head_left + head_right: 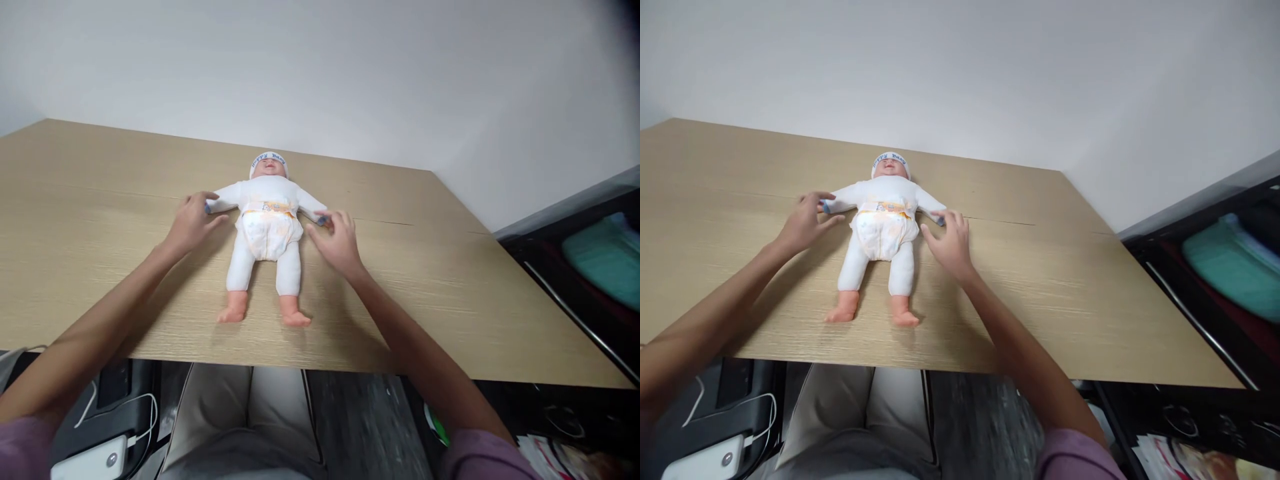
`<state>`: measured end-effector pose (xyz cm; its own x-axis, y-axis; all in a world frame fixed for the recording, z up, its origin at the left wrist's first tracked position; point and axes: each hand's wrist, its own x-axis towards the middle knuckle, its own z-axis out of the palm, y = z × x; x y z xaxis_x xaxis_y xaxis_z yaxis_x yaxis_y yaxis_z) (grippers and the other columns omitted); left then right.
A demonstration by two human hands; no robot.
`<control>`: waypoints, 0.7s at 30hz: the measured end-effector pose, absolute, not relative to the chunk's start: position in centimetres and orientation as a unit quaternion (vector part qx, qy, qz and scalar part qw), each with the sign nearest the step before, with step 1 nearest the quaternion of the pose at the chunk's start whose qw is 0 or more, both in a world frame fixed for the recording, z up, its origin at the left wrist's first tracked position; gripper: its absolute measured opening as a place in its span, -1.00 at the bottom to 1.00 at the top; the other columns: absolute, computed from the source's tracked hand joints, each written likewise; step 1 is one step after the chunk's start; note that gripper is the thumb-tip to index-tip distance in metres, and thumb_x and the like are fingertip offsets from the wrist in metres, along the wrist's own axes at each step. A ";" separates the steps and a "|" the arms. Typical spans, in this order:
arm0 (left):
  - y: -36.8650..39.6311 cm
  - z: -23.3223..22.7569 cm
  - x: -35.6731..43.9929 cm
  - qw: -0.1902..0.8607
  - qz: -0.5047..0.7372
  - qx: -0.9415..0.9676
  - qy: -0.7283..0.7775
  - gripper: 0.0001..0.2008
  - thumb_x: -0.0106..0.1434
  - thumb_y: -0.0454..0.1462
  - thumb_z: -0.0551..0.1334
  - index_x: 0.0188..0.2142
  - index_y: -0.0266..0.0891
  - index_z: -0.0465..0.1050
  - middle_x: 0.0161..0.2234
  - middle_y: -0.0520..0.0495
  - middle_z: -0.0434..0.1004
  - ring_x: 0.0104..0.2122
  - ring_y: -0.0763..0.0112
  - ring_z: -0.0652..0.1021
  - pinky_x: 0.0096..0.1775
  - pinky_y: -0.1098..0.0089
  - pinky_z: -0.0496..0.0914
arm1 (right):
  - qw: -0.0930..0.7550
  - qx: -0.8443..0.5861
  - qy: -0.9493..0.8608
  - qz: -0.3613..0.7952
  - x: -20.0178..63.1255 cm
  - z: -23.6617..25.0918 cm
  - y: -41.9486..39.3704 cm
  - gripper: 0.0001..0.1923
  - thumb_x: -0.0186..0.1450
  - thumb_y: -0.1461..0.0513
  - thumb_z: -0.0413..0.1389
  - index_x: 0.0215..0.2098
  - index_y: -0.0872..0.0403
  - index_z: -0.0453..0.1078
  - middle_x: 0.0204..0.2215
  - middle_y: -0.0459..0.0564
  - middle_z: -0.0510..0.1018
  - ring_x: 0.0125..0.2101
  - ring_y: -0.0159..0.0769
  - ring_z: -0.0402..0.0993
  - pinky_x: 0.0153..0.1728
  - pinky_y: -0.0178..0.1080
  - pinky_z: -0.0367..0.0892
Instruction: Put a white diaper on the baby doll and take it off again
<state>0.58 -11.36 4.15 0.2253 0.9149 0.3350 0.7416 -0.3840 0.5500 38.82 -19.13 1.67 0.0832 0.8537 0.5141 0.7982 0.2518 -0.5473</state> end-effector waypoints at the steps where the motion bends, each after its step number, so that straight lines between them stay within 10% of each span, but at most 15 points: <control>1: -9.9 4.1 1.3 0.097 0.291 0.777 0.550 -0.40 0.41 0.01 0.40 0.28 -0.25 0.42 0.35 -0.43 0.50 0.36 -0.24 0.41 0.37 -0.11 0.25 | 0.389 -0.624 -0.678 0.008 39.1 1.6 -17.0 -0.53 0.45 0.05 0.28 0.27 0.03 0.54 0.22 0.27 0.61 0.22 0.15 0.48 0.39 0.22 0.30; 12: -5.7 3.7 5.4 0.075 0.202 0.743 0.633 -0.51 0.44 -0.01 0.33 0.17 -0.33 0.49 0.07 -0.50 0.68 0.08 -0.29 0.61 0.09 0.01 0.40 | 0.281 -0.696 -0.660 0.028 38.0 0.7 -8.6 -0.68 0.49 0.18 0.13 0.15 0.12 0.52 0.07 0.35 0.72 -0.01 0.21 0.59 0.02 0.05 0.44; 21: -29.5 6.9 2.9 0.234 0.234 0.726 0.603 -0.35 0.24 0.19 0.45 0.14 -0.11 0.45 -0.03 -0.33 0.65 0.01 -0.40 0.62 -0.03 -0.02 0.42 | 0.322 -0.584 -0.739 0.098 40.8 7.3 -25.2 -0.61 0.47 0.08 0.15 0.20 -0.06 0.57 0.01 0.12 0.76 -0.03 0.15 0.65 -0.04 0.02 0.47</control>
<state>2.93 -29.47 6.86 0.1644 0.9847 0.0577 0.7665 -0.1644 0.6209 40.77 -25.20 7.31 -0.1104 0.9261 0.3608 0.8003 0.2981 -0.5203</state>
